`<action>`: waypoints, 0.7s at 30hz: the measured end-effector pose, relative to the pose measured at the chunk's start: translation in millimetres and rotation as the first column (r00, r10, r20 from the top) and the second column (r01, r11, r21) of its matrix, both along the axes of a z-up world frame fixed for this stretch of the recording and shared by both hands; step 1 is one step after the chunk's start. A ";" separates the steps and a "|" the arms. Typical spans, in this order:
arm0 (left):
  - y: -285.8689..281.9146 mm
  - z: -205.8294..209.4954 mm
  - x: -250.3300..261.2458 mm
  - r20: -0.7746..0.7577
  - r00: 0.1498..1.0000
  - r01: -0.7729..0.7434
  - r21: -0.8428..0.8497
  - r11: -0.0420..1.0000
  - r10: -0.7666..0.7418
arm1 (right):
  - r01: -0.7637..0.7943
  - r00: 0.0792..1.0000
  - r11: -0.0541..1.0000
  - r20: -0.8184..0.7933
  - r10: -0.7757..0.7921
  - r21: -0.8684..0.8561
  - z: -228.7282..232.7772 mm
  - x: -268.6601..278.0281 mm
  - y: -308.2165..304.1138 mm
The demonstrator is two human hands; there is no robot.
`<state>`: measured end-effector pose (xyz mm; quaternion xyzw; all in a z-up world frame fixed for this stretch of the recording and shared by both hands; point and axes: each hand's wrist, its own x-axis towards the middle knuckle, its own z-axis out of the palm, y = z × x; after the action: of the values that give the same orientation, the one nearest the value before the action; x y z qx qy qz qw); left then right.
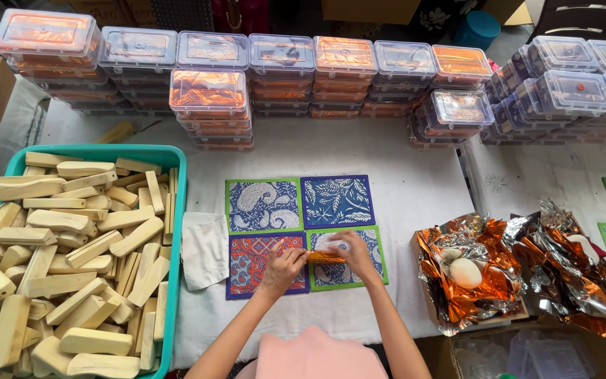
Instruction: The person wipes a white cloth on a patterned mat, then picks up two wooden blocks from a green bin. They wipe the blocks with the cloth, place them together, and wrap them in a sheet of orange foil. The wrapped bundle is placed on the mat.
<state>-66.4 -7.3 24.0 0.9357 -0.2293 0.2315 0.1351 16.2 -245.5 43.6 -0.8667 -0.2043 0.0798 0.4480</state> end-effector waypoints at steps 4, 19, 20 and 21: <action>-2.6 5.6 -2.2 -0.005 1.000 -0.031 -0.034 0.999 0.031 | 0.287 0.958 0.957 0.013 -0.288 0.050 -12.4 -10.1 -21.7; -4.4 0.0 -8.9 -0.091 0.995 -0.038 -0.049 0.998 0.034 | 0.454 0.832 0.862 0.454 -0.319 -0.225 28.5 -50.2 -2.3; -3.8 -3.4 -8.7 -0.068 0.996 -0.062 0.025 0.998 0.064 | 0.335 0.844 0.914 0.505 -0.183 -0.229 25.3 -53.2 2.5; -3.2 -6.8 -8.7 -0.042 0.995 -0.088 0.099 0.991 0.092 | 0.211 0.833 0.948 0.552 -0.045 -0.240 22.0 -56.4 7.3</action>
<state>-75.1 -10.6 17.2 0.9557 -0.1947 0.2042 0.0842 -40.3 -238.2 65.6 -0.9220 -0.2488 -0.1687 0.2441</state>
